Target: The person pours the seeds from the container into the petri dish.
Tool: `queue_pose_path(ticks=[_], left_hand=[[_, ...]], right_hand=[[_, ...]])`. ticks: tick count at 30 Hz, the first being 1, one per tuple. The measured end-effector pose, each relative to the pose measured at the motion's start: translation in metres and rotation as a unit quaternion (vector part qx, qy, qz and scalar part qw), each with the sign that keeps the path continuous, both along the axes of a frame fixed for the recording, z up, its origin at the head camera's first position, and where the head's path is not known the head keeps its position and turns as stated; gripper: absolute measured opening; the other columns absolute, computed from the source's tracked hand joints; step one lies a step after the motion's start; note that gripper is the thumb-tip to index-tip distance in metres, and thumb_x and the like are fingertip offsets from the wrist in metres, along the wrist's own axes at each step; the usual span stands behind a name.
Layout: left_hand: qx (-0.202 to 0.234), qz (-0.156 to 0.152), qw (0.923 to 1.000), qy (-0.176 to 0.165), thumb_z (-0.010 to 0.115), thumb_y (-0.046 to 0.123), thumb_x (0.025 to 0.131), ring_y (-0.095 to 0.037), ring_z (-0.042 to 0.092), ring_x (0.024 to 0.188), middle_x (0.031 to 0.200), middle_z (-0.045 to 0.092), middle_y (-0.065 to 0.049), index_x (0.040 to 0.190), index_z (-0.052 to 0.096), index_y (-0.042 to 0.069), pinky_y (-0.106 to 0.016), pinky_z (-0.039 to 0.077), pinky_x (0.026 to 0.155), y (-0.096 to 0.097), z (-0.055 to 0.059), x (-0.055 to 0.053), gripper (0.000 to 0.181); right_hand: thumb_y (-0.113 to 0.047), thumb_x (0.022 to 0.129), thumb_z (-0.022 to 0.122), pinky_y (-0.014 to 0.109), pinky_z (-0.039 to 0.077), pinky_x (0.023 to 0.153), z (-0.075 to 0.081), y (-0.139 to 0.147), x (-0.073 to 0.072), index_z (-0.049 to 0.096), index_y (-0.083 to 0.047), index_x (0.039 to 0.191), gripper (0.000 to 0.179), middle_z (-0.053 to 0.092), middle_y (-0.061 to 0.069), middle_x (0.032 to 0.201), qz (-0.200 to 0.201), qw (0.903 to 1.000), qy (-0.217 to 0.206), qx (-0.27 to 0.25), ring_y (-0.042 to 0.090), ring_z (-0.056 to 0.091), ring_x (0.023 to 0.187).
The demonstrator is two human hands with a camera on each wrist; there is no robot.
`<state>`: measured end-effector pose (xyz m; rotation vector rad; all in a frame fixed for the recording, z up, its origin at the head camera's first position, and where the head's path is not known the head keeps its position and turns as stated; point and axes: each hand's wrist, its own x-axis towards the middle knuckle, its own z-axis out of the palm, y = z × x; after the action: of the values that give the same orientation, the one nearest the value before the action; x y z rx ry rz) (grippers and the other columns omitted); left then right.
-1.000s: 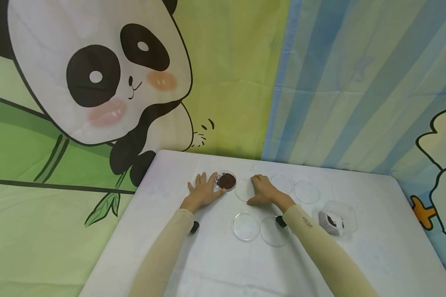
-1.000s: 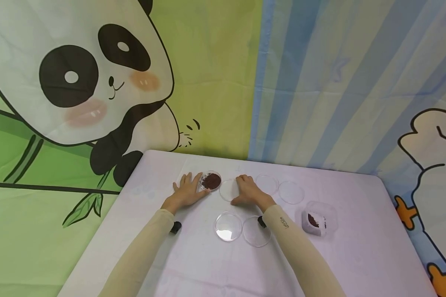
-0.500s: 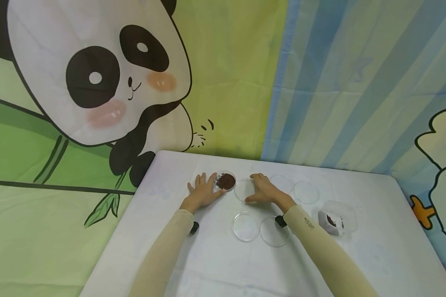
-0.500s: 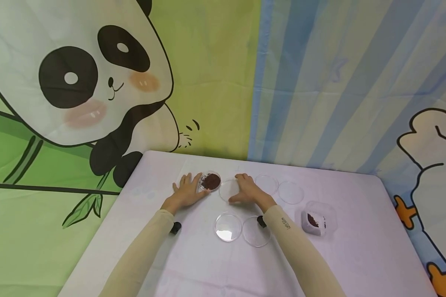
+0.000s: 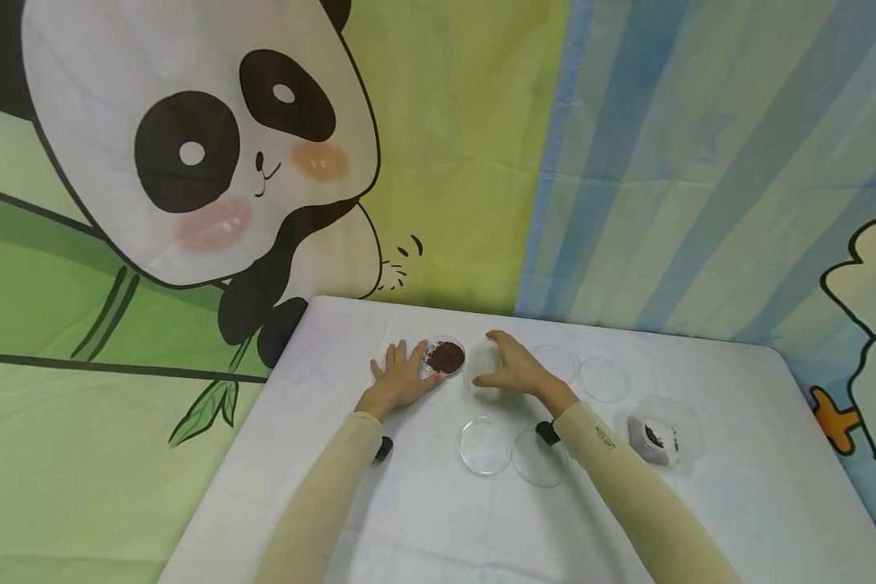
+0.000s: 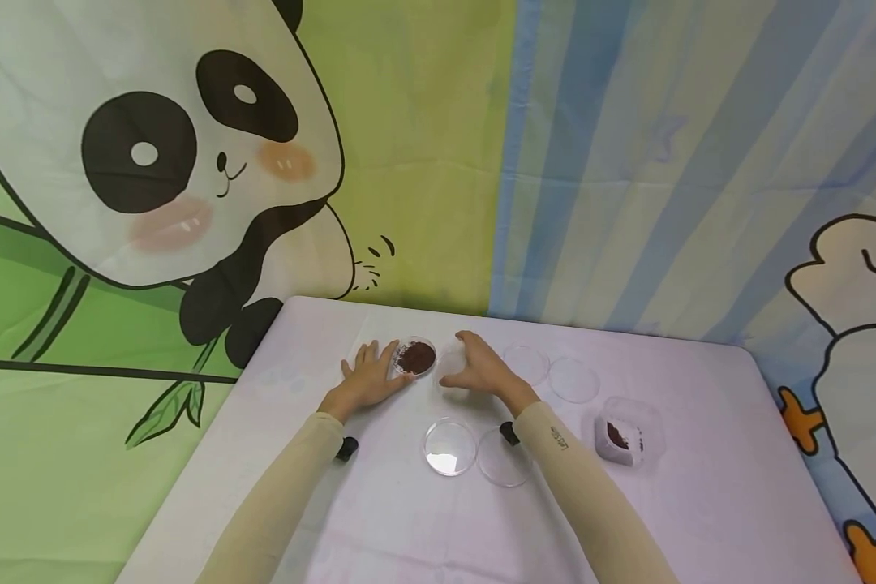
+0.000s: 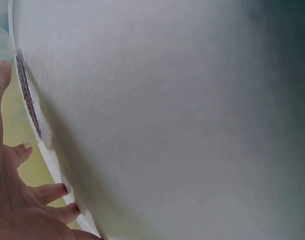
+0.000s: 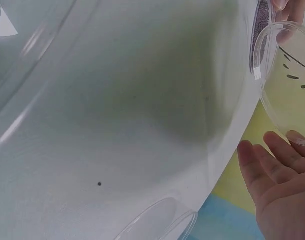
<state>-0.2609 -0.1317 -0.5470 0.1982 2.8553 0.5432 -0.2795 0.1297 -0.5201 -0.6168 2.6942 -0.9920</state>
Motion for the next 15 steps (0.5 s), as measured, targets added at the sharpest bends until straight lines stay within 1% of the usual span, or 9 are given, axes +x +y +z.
queue_pose_path(ticks=[6, 12, 15], left_hand=[[-0.003, 0.002, 1.0, 0.0, 0.053, 0.069, 0.092, -0.048, 0.006, 0.148, 0.161, 0.016, -0.027, 0.161, 0.022, 0.023, -0.076, 0.004, 0.107, 0.001, 0.001, 0.0, 0.088], [-0.011, 0.0, 0.9999, -0.001, 0.051, 0.071, 0.092, -0.048, 0.006, 0.148, 0.162, 0.014, -0.027, 0.161, 0.02, 0.024, -0.076, 0.005, 0.107, 0.001, -0.002, 0.0, 0.089], [-0.013, -0.001, 0.9999, 0.0, 0.05, 0.071, 0.092, -0.048, 0.006, 0.148, 0.162, 0.014, -0.027, 0.161, 0.02, 0.024, -0.076, 0.005, 0.107, 0.001, -0.002, -0.001, 0.089]], right_hand=[[-0.035, 0.077, 0.085, 0.05, 0.034, 0.111, 0.001, -0.004, -0.001, 0.032, 0.004, 0.15, 0.098, 0.042, 0.022, 0.15, 0.003, 0.9996, 0.013, -0.025, 0.037, 0.04, 0.138], [-0.033, 0.077, 0.085, 0.053, 0.034, 0.11, 0.002, -0.01, -0.001, 0.034, 0.007, 0.149, 0.097, 0.044, 0.024, 0.148, 0.012, 0.9974, 0.032, -0.063, 0.039, 0.041, 0.136], [-0.032, 0.076, 0.086, 0.053, 0.035, 0.11, 0.002, -0.013, -0.001, 0.033, 0.006, 0.15, 0.099, 0.043, 0.024, 0.148, 0.012, 0.9968, 0.036, -0.07, 0.039, 0.042, 0.136]])
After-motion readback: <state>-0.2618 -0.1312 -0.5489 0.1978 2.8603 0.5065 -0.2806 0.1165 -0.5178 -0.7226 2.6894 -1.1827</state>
